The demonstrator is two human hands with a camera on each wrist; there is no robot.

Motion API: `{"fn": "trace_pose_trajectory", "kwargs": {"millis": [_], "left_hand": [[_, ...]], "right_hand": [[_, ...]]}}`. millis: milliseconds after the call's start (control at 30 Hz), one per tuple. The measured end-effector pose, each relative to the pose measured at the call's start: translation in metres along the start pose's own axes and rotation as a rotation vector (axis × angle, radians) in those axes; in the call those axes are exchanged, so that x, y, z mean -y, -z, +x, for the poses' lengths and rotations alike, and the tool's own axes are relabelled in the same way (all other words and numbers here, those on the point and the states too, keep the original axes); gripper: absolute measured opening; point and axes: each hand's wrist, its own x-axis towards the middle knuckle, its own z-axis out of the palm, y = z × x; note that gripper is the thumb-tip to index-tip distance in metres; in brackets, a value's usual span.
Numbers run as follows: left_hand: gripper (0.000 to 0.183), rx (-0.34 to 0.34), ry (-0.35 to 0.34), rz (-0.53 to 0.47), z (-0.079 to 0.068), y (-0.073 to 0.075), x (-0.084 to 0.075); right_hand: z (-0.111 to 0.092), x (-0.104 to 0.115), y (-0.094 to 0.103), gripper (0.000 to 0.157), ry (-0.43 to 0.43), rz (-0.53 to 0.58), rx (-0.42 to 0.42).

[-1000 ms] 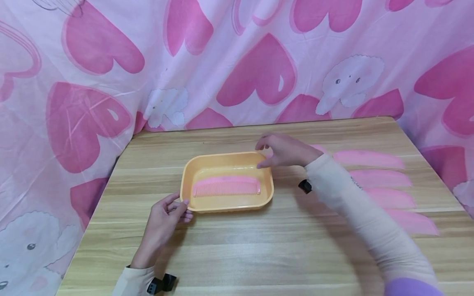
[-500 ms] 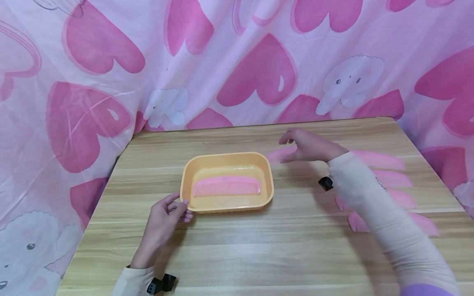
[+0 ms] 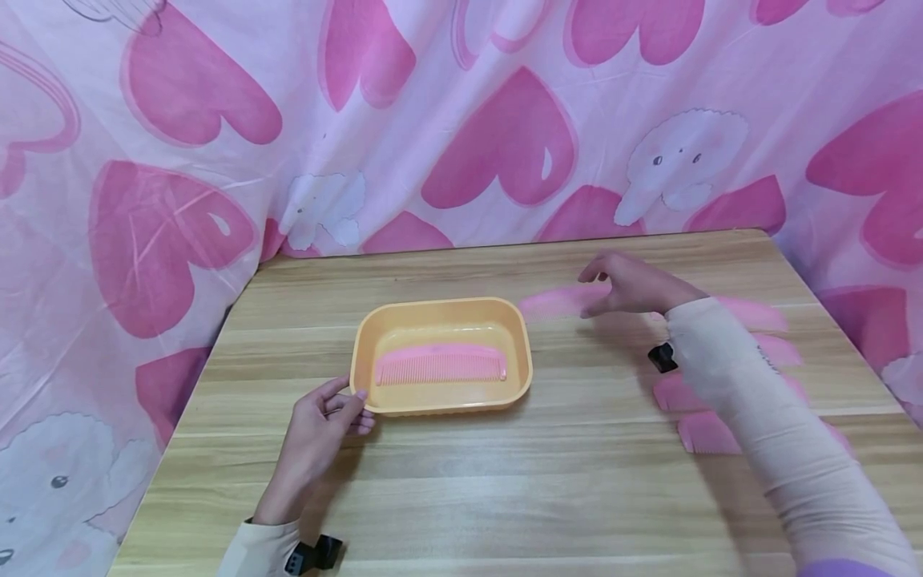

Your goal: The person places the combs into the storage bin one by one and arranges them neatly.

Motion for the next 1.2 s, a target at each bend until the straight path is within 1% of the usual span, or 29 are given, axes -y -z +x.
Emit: {"fn": "trace_pose_trajectory", "kwargs": {"millis": [267,467,667,933,1200], "left_hand": [[0.051,-0.001,0.0,-0.011,0.0,0.0,0.001],[0.053,-0.004,0.009,-0.002,0.0,0.0,0.001],[0.051,-0.005,0.012,-0.007,0.0,-0.001,0.001],[0.051,0.002,0.009,-0.012,0.0,0.0,0.001],[0.05,0.005,0.003,-0.001,0.001,0.001,0.0]], "right_hand": [[0.002,-0.014,-0.003,0.06,-0.04,0.017,0.024],[0.005,-0.026,-0.008,0.06,-0.061,0.052,0.014],[0.01,-0.036,-0.013,0.062,-0.083,0.096,0.011],[0.013,-0.044,-0.019,0.066,-0.099,0.078,0.018],[0.013,-0.047,-0.021,0.064,-0.086,0.054,0.038]]}}
